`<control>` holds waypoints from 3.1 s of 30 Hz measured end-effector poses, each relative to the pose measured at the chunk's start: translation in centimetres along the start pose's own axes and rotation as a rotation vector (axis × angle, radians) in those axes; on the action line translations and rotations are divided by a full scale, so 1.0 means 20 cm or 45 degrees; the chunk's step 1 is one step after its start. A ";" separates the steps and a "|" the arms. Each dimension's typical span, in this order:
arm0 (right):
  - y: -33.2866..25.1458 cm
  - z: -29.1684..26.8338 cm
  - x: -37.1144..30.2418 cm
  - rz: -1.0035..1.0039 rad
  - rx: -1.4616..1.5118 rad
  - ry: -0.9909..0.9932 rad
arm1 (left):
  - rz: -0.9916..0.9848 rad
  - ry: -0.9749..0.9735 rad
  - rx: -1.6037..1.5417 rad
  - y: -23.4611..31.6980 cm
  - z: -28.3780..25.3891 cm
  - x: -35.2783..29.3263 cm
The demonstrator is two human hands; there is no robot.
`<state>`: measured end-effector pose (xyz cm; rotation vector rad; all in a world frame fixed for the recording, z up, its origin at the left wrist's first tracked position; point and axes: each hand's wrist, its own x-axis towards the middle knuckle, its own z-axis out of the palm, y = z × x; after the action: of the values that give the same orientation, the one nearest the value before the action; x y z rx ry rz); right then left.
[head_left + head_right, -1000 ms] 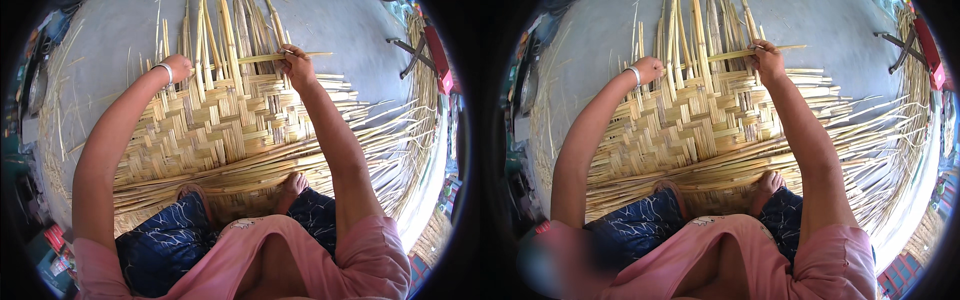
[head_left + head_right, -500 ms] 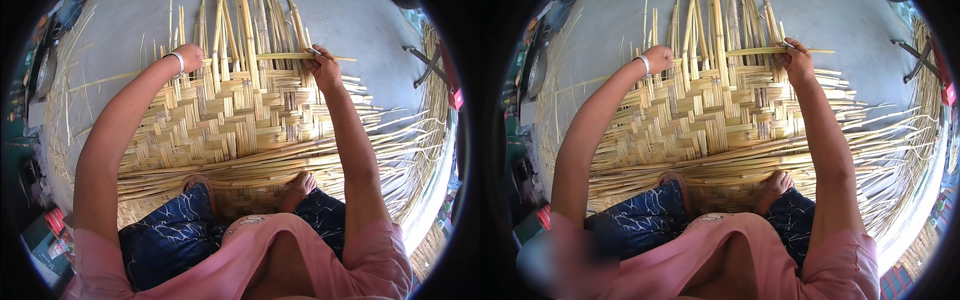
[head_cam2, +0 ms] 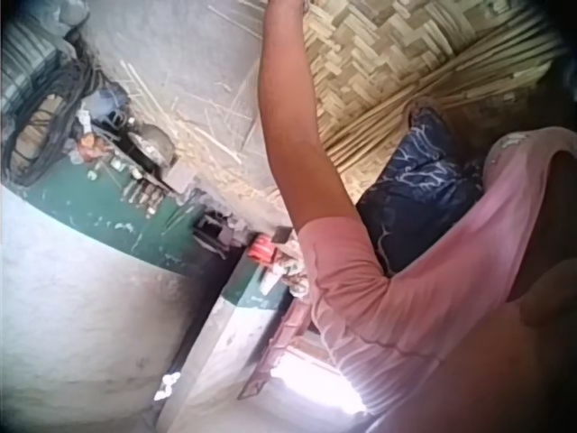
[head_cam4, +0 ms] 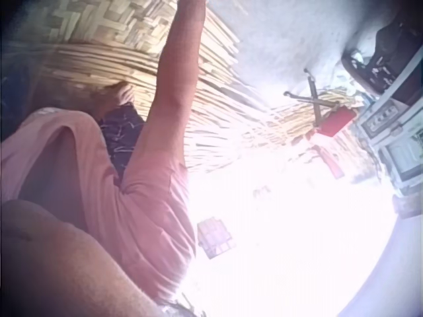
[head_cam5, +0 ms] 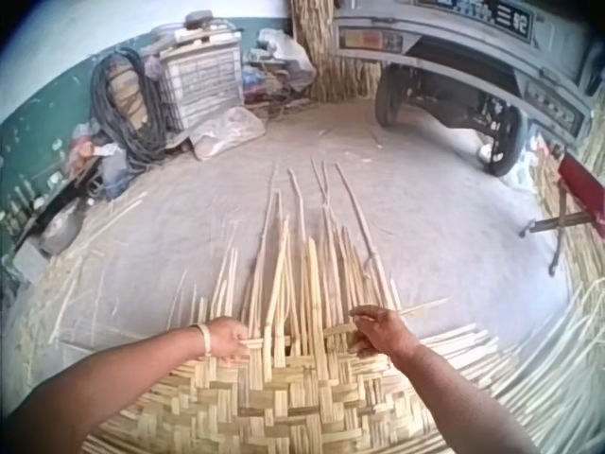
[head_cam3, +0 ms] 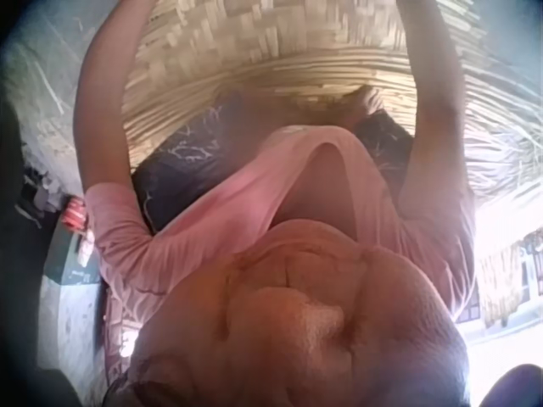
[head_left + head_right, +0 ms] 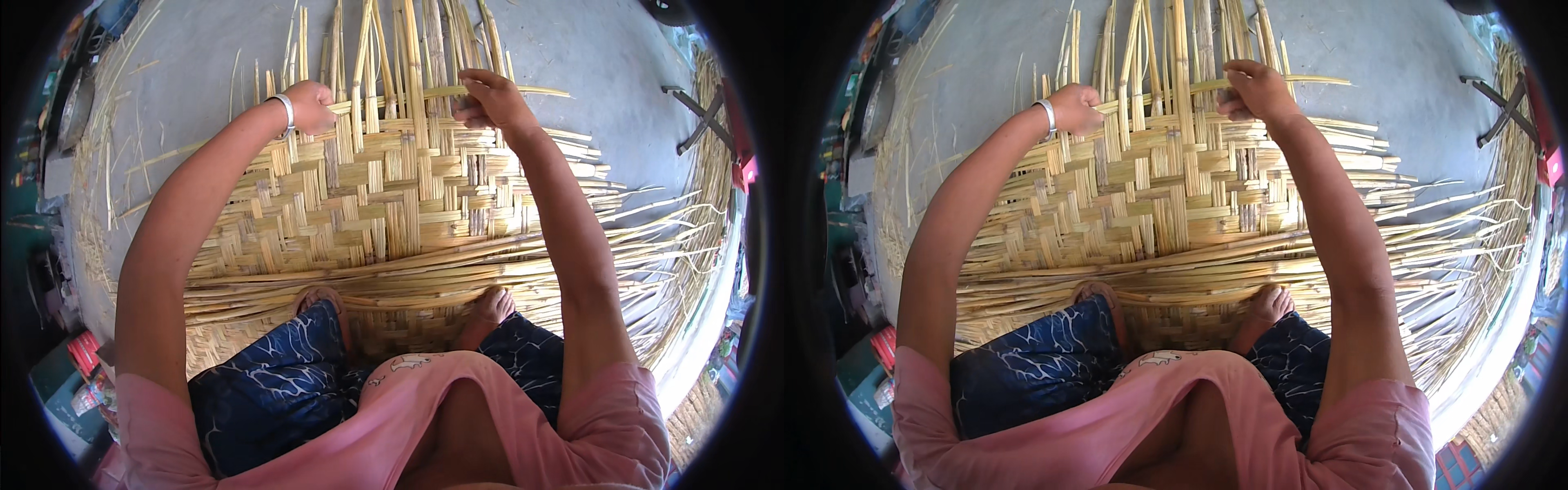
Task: The person weaves a basket by hand using dried palm leaves. They interlace the leaves in a consistent pattern, gradually building up the structure of the basket while sitting on the floor.
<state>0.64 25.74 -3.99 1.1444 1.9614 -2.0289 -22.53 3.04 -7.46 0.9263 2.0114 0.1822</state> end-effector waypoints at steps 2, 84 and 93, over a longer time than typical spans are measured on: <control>0.01 0.08 0.14 -0.206 -0.092 0.021 | 0.012 0.040 -0.110 0.00 0.00 0.02; 0.13 0.19 -0.12 0.097 0.145 -0.019 | -0.005 -0.006 -0.076 0.11 -0.03 0.04; 0.15 0.05 0.04 -0.819 -1.848 0.303 | 0.035 0.100 -0.184 -0.02 0.04 0.16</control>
<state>1.25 24.68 -7.13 0.3571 3.0862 -0.0560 -23.19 4.69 -10.20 0.8665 2.0289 0.3796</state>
